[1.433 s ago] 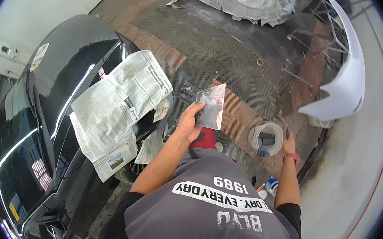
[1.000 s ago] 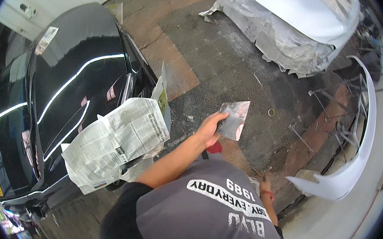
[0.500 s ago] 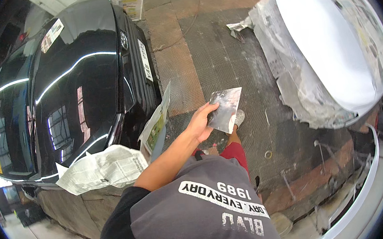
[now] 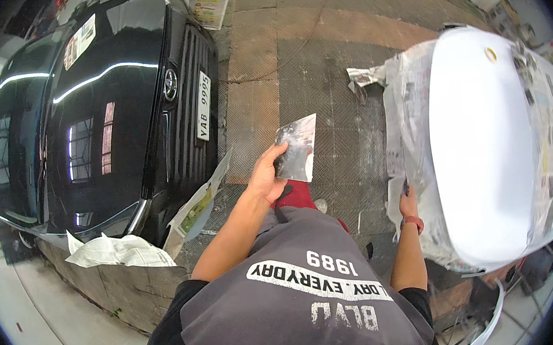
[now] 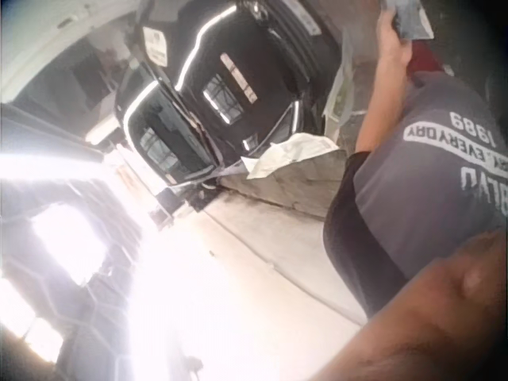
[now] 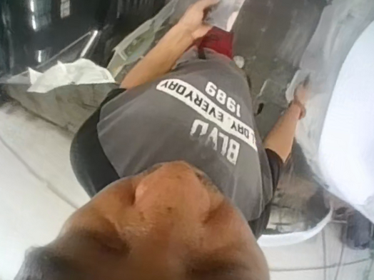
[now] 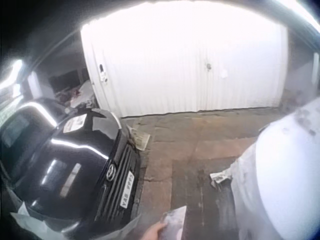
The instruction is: The person sits on the floor and handles two sanding blocks, then uses a brush to apply a substance from a paint can onto one block. They stand and rub the sanding blocks on the side of a black car, focusing on the area near the side mirror and door panel.
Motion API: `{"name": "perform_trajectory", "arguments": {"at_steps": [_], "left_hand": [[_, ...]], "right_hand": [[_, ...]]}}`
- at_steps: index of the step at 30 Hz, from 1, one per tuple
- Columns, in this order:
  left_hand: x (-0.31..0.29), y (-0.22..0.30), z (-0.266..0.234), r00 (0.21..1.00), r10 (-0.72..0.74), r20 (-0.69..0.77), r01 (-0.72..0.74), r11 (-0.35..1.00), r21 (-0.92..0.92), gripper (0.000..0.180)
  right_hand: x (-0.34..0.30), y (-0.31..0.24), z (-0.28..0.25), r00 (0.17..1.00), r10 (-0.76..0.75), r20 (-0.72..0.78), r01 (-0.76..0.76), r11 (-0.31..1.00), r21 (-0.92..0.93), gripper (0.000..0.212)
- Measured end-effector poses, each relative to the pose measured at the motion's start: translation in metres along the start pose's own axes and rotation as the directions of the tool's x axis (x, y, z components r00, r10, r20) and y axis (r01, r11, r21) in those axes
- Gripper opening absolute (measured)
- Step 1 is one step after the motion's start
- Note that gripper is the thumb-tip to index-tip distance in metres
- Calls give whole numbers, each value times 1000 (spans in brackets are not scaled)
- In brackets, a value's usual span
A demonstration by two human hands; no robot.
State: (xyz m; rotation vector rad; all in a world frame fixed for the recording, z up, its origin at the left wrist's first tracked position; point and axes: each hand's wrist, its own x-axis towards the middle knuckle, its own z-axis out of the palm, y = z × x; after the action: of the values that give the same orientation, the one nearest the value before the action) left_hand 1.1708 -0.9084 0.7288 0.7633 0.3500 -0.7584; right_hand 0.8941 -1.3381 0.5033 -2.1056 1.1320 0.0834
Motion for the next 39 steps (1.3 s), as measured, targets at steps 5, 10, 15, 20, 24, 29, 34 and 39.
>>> {"name": "perform_trajectory", "arguments": {"at_steps": [5, 10, 15, 20, 24, 29, 34, 39], "left_hand": [[91, 42, 17, 997, 27, -72, -33, 995, -89, 43], [212, 105, 31, 997, 37, -75, -49, 983, -175, 42], [296, 209, 86, 990, 75, -118, -86, 993, -85, 41], [391, 294, 112, 987, 92, -131, -98, 994, -42, 47], [465, 336, 122, 973, 153, -170, -164, 985, -52, 47], [559, 384, 147, 942, 132, -308, -169, 981, -97, 39], [638, 434, 172, 902, 181, -392, -261, 951, -163, 45], [687, 487, 195, 900, 173, -400, -300, 912, -280, 44]], "right_hand": [[108, -75, 18, 988, -133, 78, 143, 981, -133, 54], [145, -85, 52, 970, 69, 232, -4, 963, -271, 58], [167, -69, 60, 962, 196, 191, -117, 926, -358, 50], [250, -74, 69, 941, 295, 164, -242, 928, -282, 63], [345, -168, 72, 982, 123, 144, -87, 968, -236, 41], [502, -260, 78, 972, 106, 208, -54, 969, -239, 37], [697, -385, 89, 958, 118, 263, -75, 983, -168, 44], [866, -611, 65, 930, -113, 351, 217, 937, -273, 65]]}}
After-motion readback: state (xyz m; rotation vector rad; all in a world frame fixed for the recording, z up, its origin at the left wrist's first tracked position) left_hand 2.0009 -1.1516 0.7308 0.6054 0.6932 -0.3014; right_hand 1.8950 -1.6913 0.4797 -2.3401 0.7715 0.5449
